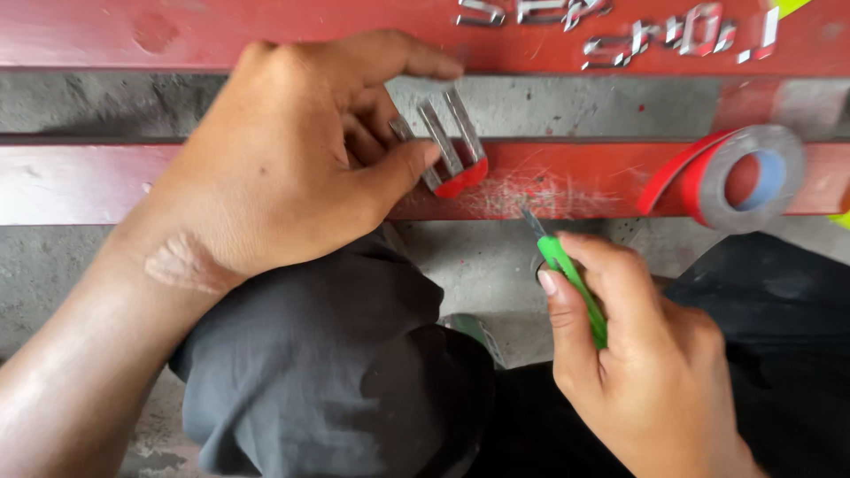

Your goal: The person sits on the floor in front of a red metal rack holding chrome letter emblems. They press red adhesive tape onto the face of each letter, smooth it down, and trim the excess tape around the letter edges with a green utility knife, working on the letters one at a time.

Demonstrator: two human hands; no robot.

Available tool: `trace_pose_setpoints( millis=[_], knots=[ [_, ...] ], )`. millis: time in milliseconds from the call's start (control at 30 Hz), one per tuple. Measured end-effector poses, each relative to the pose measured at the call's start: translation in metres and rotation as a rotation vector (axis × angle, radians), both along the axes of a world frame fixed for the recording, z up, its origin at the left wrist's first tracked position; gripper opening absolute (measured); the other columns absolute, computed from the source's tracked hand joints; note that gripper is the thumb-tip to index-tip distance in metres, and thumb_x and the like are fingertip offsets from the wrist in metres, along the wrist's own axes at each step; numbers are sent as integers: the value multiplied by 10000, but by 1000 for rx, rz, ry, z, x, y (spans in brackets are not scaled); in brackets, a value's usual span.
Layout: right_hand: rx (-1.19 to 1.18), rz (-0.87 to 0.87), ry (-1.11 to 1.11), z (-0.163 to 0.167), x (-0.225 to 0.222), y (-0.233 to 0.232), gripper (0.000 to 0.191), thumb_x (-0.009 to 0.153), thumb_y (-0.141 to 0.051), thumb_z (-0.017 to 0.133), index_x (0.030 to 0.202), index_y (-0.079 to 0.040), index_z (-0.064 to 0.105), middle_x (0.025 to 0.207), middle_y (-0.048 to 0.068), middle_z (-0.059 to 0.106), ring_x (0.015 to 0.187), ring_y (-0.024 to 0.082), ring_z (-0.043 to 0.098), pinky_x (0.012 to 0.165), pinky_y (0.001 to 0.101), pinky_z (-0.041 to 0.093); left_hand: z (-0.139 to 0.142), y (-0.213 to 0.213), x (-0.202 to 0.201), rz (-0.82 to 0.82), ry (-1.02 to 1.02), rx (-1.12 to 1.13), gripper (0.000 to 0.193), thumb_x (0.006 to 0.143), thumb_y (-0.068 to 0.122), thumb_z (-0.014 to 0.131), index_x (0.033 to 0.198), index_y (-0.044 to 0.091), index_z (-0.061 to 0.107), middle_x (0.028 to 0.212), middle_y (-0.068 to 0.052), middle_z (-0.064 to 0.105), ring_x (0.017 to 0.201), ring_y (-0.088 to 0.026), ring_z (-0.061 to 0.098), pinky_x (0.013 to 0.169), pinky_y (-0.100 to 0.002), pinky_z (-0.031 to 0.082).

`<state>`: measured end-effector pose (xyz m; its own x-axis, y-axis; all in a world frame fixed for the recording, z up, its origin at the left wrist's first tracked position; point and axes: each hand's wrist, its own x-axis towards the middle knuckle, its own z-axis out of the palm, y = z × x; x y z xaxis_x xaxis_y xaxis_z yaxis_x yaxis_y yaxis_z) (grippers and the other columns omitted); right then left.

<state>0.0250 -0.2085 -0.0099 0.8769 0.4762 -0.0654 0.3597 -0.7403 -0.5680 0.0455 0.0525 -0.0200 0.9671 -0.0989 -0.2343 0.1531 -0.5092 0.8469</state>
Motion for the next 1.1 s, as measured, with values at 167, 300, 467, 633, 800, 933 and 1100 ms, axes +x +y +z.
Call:
trace_pose_setpoints(
  millis=[167,300,467,633,800,933,1100],
  knots=[
    [-65,25,-18,-3,7,22,211,946,-36,733,1140,6,661,929,167,758,818,249,771,658,328,583,-4,6,-5,-56,-136,132,384,822,123,795,1194,58,726,646,-76,676,545,-180,698,538,-317,533],
    [-49,-10,32,1,10,29,212,937,-14,698,1138,25,645,938,136,768,847,211,775,706,319,595,0,10,-7,-110,-153,242,507,788,304,883,1232,116,727,653,-34,690,620,-211,710,580,-388,526],
    [-58,-24,41,4,6,20,192,970,-37,692,1141,20,624,969,123,769,851,179,776,781,318,594,-10,19,-3,-326,-527,197,659,578,285,927,1187,100,754,1116,-105,662,1031,-319,641,754,-434,538],
    [-181,-51,78,2,8,9,205,922,-85,712,1080,7,618,816,137,739,728,190,761,693,318,570,-26,18,0,-383,-599,33,543,604,228,892,1092,43,744,1184,-83,646,1104,-306,601,889,-450,509],
    [-321,136,-19,-4,18,14,200,906,-144,718,1057,-19,677,729,122,695,614,231,702,580,357,519,-38,18,-6,-380,-587,-20,378,711,211,875,1020,42,738,1087,-42,664,1069,-278,607,894,-449,498],
    [-368,293,-235,-6,24,29,130,982,-115,743,977,-7,671,774,118,674,602,279,648,560,384,491,-46,18,-14,-336,-641,36,306,769,199,870,978,28,726,1033,-59,647,1030,-291,599,892,-444,521],
    [-405,410,-292,2,37,47,95,1004,-95,710,972,-20,661,819,100,652,682,277,645,615,378,503,-48,17,-19,-241,-638,15,420,691,242,850,1024,18,729,1019,-64,644,1025,-280,608,841,-413,554]
  ],
)
